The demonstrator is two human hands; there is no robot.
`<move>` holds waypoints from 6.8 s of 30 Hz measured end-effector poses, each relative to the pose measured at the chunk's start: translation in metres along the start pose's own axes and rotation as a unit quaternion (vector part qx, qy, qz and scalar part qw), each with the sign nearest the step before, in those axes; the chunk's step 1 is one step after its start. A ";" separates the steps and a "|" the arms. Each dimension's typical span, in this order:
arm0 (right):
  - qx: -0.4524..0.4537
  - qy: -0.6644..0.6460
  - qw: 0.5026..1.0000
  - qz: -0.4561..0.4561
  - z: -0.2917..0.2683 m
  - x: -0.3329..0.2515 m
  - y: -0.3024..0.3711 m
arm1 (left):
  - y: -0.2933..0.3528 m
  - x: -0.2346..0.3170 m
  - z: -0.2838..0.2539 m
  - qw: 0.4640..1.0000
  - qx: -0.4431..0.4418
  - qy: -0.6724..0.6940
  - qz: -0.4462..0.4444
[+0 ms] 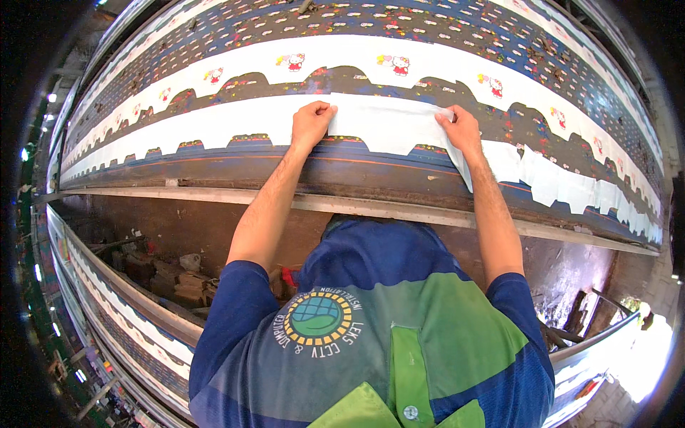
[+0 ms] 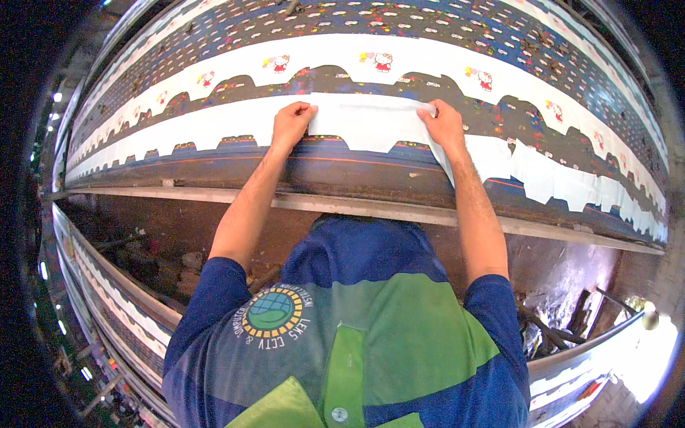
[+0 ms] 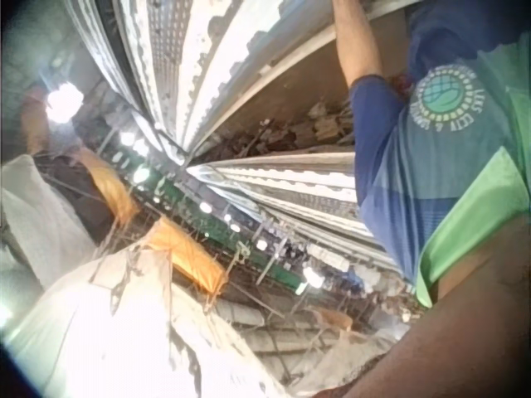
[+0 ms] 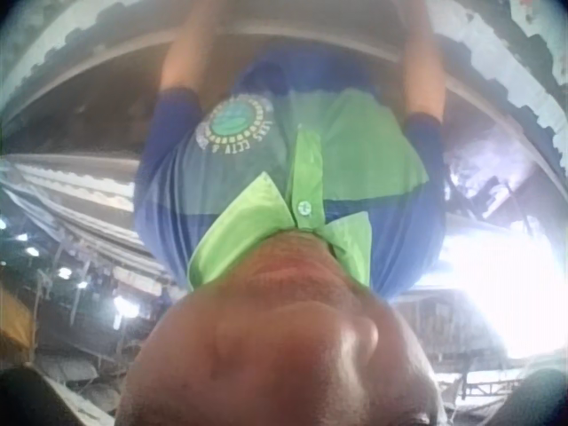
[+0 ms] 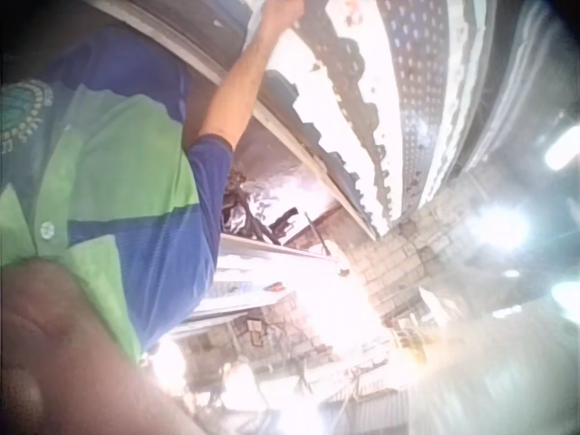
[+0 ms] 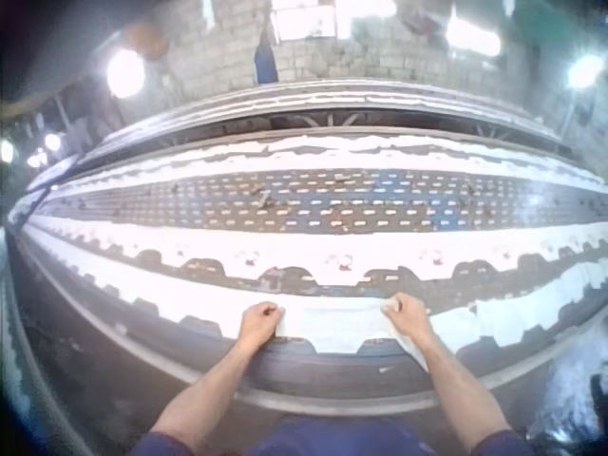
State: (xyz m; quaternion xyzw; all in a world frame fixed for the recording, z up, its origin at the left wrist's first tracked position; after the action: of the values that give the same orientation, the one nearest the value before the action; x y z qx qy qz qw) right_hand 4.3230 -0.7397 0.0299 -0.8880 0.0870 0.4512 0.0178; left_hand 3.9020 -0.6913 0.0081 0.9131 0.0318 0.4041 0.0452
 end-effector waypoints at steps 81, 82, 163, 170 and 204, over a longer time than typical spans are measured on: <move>-0.041 -0.070 0.994 -0.072 -0.194 0.117 0.044 | 0.075 0.201 0.164 0.952 0.109 -0.201 0.202; -0.042 -0.060 0.995 -0.067 -0.192 0.114 0.044 | 0.074 0.199 0.164 0.952 0.110 -0.201 0.204; 0.086 -0.161 0.980 0.083 -0.401 0.333 0.033 | 0.102 0.340 0.356 0.995 0.077 0.044 0.037; 0.123 -0.066 0.987 0.082 -0.407 0.313 0.038 | 0.098 0.338 0.360 0.998 0.040 0.033 0.033; -0.105 0.124 0.981 -0.105 -0.543 0.365 0.049 | 0.268 0.582 0.588 0.907 -0.048 -0.233 0.347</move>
State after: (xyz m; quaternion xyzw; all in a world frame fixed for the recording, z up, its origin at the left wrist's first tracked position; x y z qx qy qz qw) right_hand 4.9590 -0.8986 0.0597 -0.9383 -0.0526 0.3397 -0.0391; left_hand 4.7346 -0.9360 0.0715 0.9313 -0.3181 0.1706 -0.0480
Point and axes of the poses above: each hand's wrist, its own y-axis away from the middle knuckle, its own z-axis out of the palm, x = y × z, the point moved 10 cm from there along -y, towards the middle knuckle, and after that the axes turned 11 degrees about -y, right-handed, at the moved point
